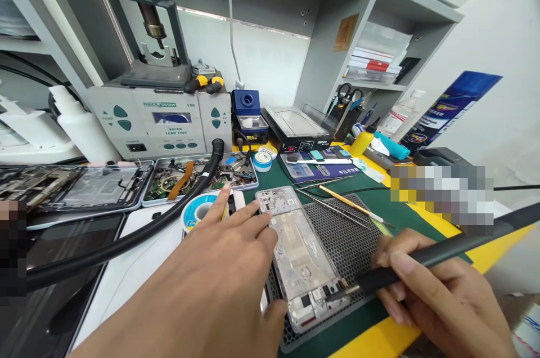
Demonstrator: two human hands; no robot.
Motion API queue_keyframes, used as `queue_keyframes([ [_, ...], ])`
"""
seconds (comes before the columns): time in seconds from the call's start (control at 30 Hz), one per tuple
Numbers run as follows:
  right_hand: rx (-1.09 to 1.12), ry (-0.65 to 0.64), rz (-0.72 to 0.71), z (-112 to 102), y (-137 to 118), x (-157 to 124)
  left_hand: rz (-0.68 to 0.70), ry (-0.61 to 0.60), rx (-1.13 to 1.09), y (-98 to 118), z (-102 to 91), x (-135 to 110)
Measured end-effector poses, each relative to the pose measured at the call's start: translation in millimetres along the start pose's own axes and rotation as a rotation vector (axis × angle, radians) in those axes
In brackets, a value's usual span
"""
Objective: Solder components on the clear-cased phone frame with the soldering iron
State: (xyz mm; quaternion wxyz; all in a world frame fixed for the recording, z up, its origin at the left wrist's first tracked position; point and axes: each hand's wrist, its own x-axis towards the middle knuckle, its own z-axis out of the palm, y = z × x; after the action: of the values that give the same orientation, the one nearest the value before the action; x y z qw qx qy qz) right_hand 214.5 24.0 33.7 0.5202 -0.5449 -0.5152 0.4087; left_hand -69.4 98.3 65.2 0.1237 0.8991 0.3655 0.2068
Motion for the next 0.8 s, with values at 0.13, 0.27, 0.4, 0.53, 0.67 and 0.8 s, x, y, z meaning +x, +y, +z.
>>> queue_keyframes([
  [0.13,-0.014,0.014,-0.031,2.7,-0.8,0.0,-0.026,-0.004,0.038,0.9,2.2,-2.1],
  [0.27,-0.033,0.113,-0.042,14.2,-9.1,-5.0,-0.059,-0.026,0.057,2.2,2.5,-3.0],
  [0.4,-0.021,0.283,0.051,29.8,-20.9,-10.7,-0.089,-0.093,0.033,3.0,-0.1,-1.6],
  [0.53,-0.041,0.289,0.055,34.3,-24.5,-12.0,-0.057,-0.055,0.044,0.6,0.2,-2.3],
  [0.67,-0.034,0.272,0.050,32.7,-23.8,-11.7,0.028,0.012,0.071,-3.4,2.5,-6.5],
  [0.8,-0.022,0.284,0.070,34.3,-25.0,-12.4,0.016,0.000,0.056,-3.1,1.9,-5.4],
])
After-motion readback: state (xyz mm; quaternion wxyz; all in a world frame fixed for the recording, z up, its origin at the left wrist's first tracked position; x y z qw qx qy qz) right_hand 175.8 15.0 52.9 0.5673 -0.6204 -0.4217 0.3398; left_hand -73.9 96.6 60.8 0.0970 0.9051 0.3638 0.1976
